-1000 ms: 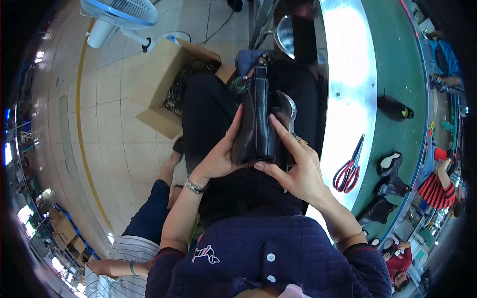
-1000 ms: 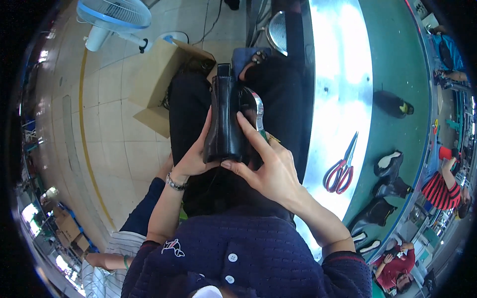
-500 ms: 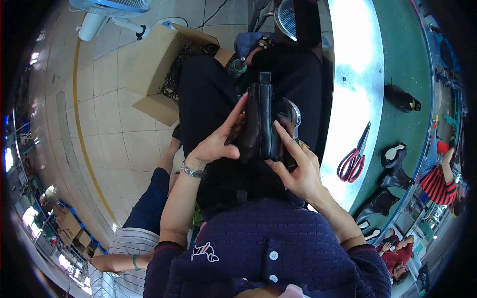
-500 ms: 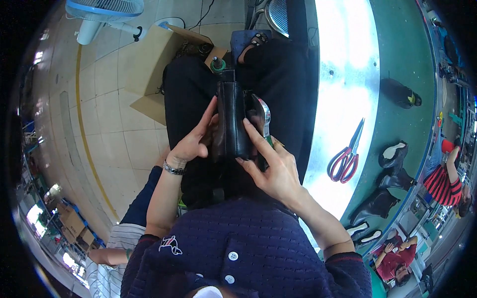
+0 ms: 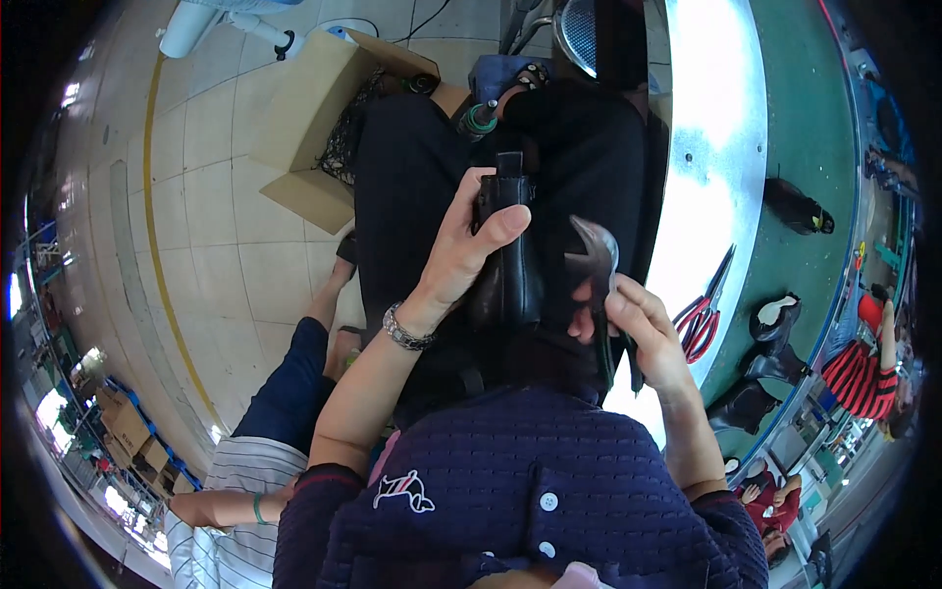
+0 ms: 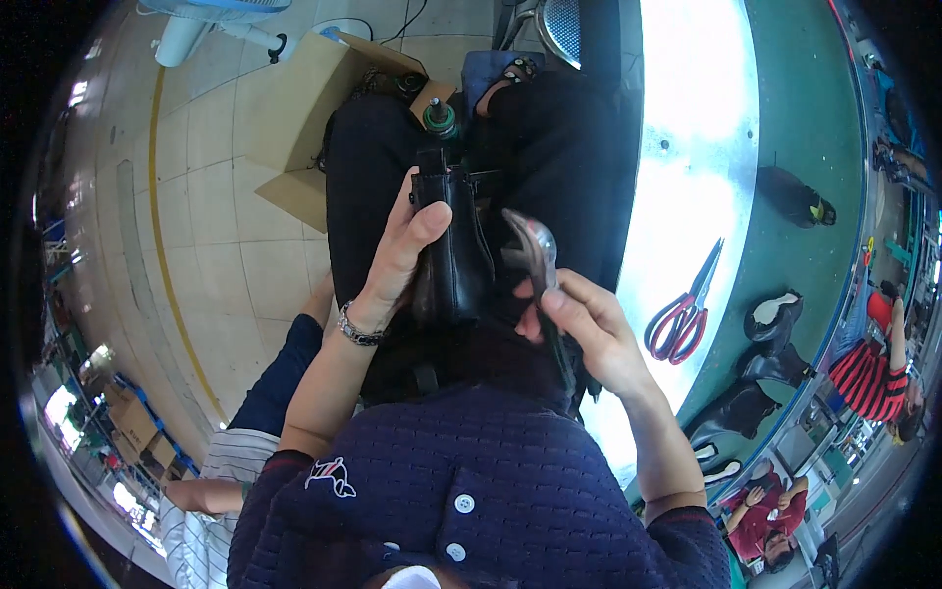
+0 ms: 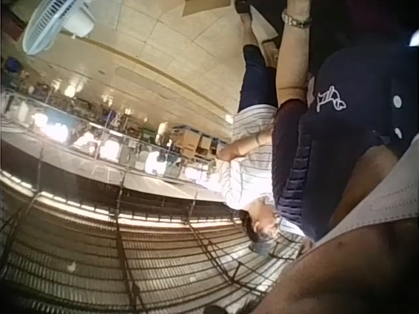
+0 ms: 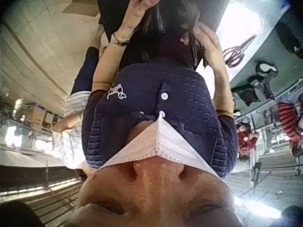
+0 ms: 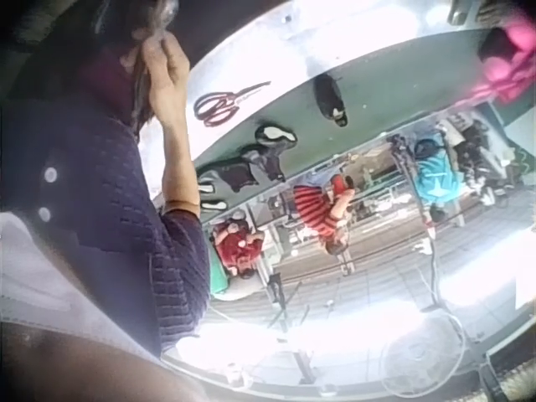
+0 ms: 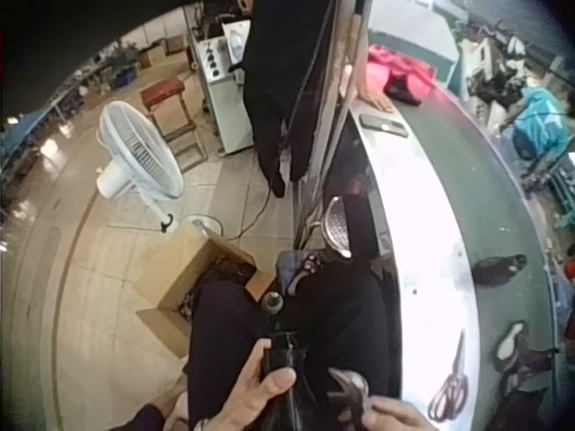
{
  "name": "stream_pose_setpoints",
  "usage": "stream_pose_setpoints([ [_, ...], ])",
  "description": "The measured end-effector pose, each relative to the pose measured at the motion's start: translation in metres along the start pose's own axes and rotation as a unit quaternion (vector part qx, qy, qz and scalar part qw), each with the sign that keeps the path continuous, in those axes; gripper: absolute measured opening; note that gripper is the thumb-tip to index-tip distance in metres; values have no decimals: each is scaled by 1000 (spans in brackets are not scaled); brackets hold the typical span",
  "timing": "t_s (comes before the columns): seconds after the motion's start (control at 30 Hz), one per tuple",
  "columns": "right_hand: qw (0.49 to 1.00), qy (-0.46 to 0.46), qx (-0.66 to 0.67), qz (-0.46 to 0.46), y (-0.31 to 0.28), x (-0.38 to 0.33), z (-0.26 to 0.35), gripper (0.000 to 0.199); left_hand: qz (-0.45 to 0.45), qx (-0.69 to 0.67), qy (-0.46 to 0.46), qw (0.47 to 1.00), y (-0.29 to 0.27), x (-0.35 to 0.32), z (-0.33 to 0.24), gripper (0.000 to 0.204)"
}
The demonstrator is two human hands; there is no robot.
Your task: The recorder is performing assembly and trimming tasks on footwear in a shoe factory.
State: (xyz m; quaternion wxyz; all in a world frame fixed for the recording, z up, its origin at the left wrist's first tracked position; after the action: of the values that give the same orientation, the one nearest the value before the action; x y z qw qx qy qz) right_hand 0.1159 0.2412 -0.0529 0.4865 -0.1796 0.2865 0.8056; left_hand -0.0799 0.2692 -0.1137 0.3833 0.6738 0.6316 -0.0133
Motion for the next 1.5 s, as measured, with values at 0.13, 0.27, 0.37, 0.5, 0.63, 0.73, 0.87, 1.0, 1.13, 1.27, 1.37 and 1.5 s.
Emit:
stream_pose_setpoints([
  [0.13,992,42,-44,110,2,4,2,24,6,15,18,1000,-2,0,7,53],
  [0.27,980,126,-98,121,9,11,2,40,14,30,18,999,-1,-5,8,54],
  [0.37,964,157,-140,161,14,15,3,53,-21,92,46,994,-3,-6,14,54],
  [0.5,937,190,-218,198,16,18,13,59,-29,87,54,994,2,-11,18,54],
  [0.63,880,163,-395,208,24,27,37,63,-54,162,63,983,-4,-13,22,53],
  [0.73,827,122,-504,217,28,32,43,60,-45,170,72,982,-8,-12,21,55],
  [0.87,901,147,-385,133,18,26,36,54,35,45,71,996,-18,-2,24,74],
  [1.0,961,80,-261,-43,-39,19,32,45,80,-29,-39,996,-35,18,62,93],
  [1.13,837,-68,-477,-259,-110,17,35,29,81,-13,-83,993,-15,25,40,86],
  [1.27,696,-65,-625,-347,-160,10,30,50,122,-78,-115,983,-7,33,5,69],
  [1.37,679,-12,-653,-334,-153,16,28,54,172,-264,-176,933,3,24,-30,56],
  [1.5,710,-80,-556,-425,-160,-19,6,47,36,-281,-192,940,-52,17,11,48],
])
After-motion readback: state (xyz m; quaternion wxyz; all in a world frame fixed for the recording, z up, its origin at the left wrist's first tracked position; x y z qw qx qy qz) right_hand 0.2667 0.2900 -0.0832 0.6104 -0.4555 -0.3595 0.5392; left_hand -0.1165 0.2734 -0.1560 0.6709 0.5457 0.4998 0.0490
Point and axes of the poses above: each hand's wrist, its own x-axis towards the middle knuckle, its own y-axis out of the palm, z = x × y, the point moved 5 cm from there along x, towards the middle knuckle, and after that the axes turned 6 degrees about -y, right-handed, at the moved point
